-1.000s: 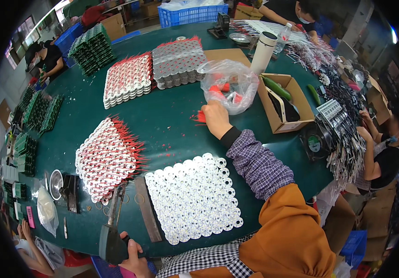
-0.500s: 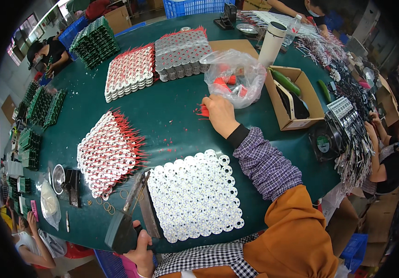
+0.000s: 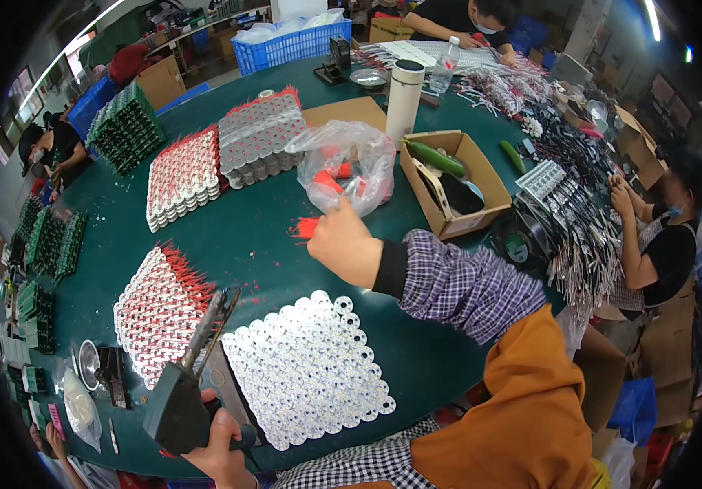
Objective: The person attaches red wires onto circular LED circuit boards on a panel and solders them in place using a soldering iron.
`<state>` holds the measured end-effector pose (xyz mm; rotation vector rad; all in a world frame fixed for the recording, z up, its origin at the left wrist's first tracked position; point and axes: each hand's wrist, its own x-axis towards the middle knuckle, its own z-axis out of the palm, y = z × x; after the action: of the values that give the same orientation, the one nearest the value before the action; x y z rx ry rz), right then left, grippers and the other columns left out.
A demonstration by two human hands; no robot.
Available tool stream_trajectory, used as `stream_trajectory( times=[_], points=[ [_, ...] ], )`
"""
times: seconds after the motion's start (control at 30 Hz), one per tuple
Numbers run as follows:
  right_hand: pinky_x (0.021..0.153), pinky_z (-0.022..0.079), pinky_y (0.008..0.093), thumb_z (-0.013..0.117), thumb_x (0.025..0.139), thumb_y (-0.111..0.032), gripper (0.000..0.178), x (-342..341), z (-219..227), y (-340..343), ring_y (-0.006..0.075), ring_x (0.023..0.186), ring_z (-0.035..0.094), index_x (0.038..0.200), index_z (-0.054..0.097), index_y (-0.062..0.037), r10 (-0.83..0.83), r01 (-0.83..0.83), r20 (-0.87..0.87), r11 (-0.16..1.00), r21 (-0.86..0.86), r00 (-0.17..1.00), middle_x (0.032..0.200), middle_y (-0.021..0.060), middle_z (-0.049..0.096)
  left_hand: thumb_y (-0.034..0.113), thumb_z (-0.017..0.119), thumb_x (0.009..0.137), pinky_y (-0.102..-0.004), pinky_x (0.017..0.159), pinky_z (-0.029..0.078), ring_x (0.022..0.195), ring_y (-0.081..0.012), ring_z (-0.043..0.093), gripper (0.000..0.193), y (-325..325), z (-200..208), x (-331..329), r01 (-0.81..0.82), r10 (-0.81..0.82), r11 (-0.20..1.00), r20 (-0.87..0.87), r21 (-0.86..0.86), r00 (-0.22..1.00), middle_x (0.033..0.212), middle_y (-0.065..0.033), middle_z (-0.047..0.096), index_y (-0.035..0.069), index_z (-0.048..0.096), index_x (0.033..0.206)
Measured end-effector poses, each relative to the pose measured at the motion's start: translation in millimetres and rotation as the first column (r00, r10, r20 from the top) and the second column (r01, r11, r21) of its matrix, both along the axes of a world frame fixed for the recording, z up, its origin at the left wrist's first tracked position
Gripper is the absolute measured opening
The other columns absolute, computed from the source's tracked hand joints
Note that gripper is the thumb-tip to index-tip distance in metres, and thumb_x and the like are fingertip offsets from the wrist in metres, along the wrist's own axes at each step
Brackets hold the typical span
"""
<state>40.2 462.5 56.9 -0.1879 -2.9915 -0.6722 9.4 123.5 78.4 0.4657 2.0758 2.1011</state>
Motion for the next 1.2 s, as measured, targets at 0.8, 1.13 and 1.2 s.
stream_trajectory(
  times=[0.8,1.13,1.2],
  points=[
    [0.068,0.052,0.0422,0.067,0.091,-0.011,0.009,83.7,-70.7,-31.9,0.0350,0.078,0.066,0.095,0.069,-0.0041,-0.435,-0.103,-0.346,0.492,-0.865,0.831,0.090,0.0122,0.065,-0.012,0.070,0.077,-0.0251,0.048,0.047,0.059,-0.0134,0.059,0.048,56.6,-10.9,0.6,0.129,-0.110,0.991,0.402,-0.021,0.909,0.103,-0.0166,0.067,-0.007,0.056,0.123],
    [0.075,0.053,0.0408,0.066,0.090,-0.008,0.010,64.4,-70.8,-52.9,0.0348,0.086,0.066,0.097,0.069,-0.0016,-0.449,-0.178,-0.338,0.360,-0.916,0.827,0.093,0.0150,0.067,-0.009,0.067,0.080,-0.0262,0.051,0.043,0.057,-0.0141,0.054,0.034,38.0,-3.7,-3.4,0.092,-0.052,0.991,0.347,-0.101,0.936,0.093,-0.0138,0.065,-0.008,0.061,0.114],
    [0.075,0.053,0.0427,0.064,0.090,-0.009,0.010,61.0,-74.7,-58.1,0.0357,0.087,0.066,0.096,0.069,-0.0028,-0.440,-0.182,-0.344,0.368,-0.912,0.829,0.094,0.0148,0.067,-0.008,0.069,0.082,-0.0249,0.054,0.042,0.060,-0.0128,0.054,0.026,37.6,3.2,-0.4,0.089,-0.070,0.995,0.347,-0.038,0.935,0.082,-0.0087,0.063,-0.006,0.065,0.107]
  ],
)
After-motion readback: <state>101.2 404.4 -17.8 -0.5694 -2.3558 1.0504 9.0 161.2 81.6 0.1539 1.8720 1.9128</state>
